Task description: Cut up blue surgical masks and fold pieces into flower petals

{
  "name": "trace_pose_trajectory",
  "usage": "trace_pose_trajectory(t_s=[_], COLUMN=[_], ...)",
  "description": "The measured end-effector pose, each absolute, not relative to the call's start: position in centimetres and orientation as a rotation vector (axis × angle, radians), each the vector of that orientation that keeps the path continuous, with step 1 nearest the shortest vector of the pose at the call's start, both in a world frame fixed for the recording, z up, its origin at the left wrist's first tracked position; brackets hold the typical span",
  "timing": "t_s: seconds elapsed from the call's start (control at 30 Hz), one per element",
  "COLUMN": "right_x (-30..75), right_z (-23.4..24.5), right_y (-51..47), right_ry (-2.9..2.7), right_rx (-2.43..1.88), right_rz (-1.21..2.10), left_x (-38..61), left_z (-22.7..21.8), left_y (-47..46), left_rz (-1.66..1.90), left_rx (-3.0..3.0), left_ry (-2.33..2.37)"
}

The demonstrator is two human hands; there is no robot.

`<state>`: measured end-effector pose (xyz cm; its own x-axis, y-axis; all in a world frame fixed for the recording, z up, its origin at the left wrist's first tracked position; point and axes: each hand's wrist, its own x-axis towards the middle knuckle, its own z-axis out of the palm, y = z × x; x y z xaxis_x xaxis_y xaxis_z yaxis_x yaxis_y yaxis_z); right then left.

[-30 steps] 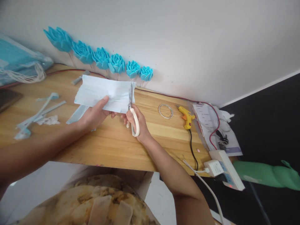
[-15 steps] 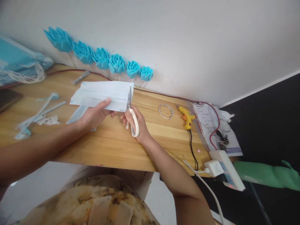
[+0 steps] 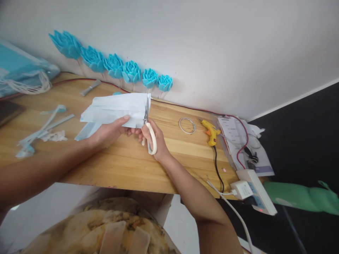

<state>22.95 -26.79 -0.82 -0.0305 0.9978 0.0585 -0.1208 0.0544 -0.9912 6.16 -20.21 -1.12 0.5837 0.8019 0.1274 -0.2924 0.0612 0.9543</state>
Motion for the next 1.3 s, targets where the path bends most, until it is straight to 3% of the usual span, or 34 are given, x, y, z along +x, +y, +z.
trace_pose_trajectory(t_s=[0.57, 0.9, 1.03, 1.3], right_x=[24.0, 24.5, 24.8, 25.2], right_z=[0.4, 0.1, -0.5, 0.3], right_y=[-26.5, -27.1, -27.2, -27.2], right_ry=[-1.068, -1.265, -1.366, -1.528], right_rx=[-1.142, -0.727, -0.675, -0.870], right_rz=[1.236, 1.533, 1.599, 1.368], left_x=[3.7, 2.8, 2.4, 2.1], left_z=[1.5, 4.1, 4.0, 3.8], left_y=[-19.4, -18.8, -18.0, -18.1], left_rz=[0.608, 1.453, 1.259, 0.858], left_rx=[1.968, 1.611, 1.626, 1.485], left_ry=[0.433, 0.732, 0.696, 0.621])
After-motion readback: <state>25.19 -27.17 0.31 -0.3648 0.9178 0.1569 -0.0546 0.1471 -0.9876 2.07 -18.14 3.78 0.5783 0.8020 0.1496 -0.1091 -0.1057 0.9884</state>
